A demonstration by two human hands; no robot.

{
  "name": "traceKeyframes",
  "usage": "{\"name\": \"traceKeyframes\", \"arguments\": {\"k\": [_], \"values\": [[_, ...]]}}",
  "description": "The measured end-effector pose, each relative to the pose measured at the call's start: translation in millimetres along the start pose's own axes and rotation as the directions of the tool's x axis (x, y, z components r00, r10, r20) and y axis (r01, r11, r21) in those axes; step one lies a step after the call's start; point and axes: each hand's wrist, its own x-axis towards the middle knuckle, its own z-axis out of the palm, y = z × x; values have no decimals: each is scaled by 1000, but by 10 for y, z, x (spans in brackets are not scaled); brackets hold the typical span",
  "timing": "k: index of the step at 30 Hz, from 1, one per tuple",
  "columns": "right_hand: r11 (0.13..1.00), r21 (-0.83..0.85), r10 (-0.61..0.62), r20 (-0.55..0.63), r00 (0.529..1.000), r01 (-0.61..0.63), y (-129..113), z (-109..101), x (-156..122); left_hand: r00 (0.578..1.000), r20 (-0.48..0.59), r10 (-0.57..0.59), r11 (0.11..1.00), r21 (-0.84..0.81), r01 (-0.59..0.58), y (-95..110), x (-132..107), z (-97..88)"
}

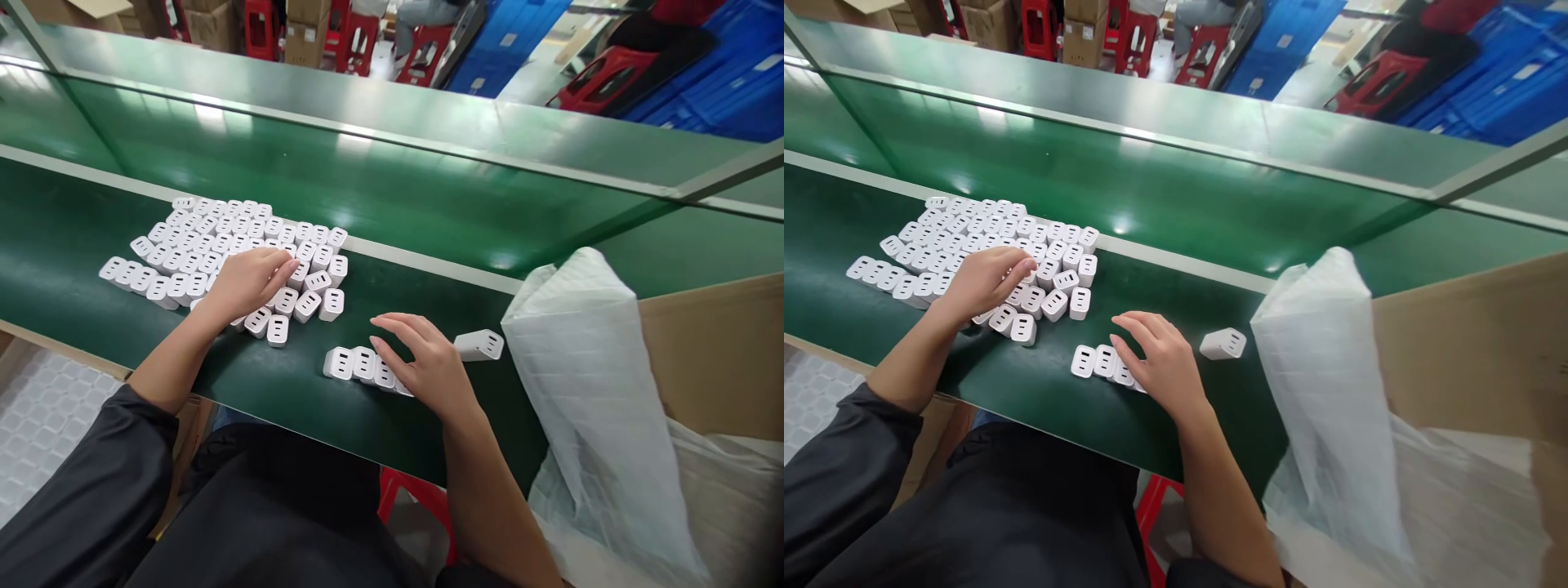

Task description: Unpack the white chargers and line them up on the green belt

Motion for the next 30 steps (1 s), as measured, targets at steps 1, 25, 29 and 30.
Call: {"name": "traceKeyframes", "arguments": {"k": [1,25,29,30], "values": [[1000,0,-4,-36,999,4,2,12,4,1000,-20,-11,1000,0,11,-25,6,-13],[804,-304,-405,349,845,511,-977,620,621,987,-139,-76,967,231,107,-440,-1148,56],[830,-254,-408,330,851,496,-875,631,526,987,-153,-51,954,283,94,-352,-1216,101],[840,-244,-399,324,858,484,-846,619,496,985,-163,-49,956,278,94,-321,-1232,118]]}}
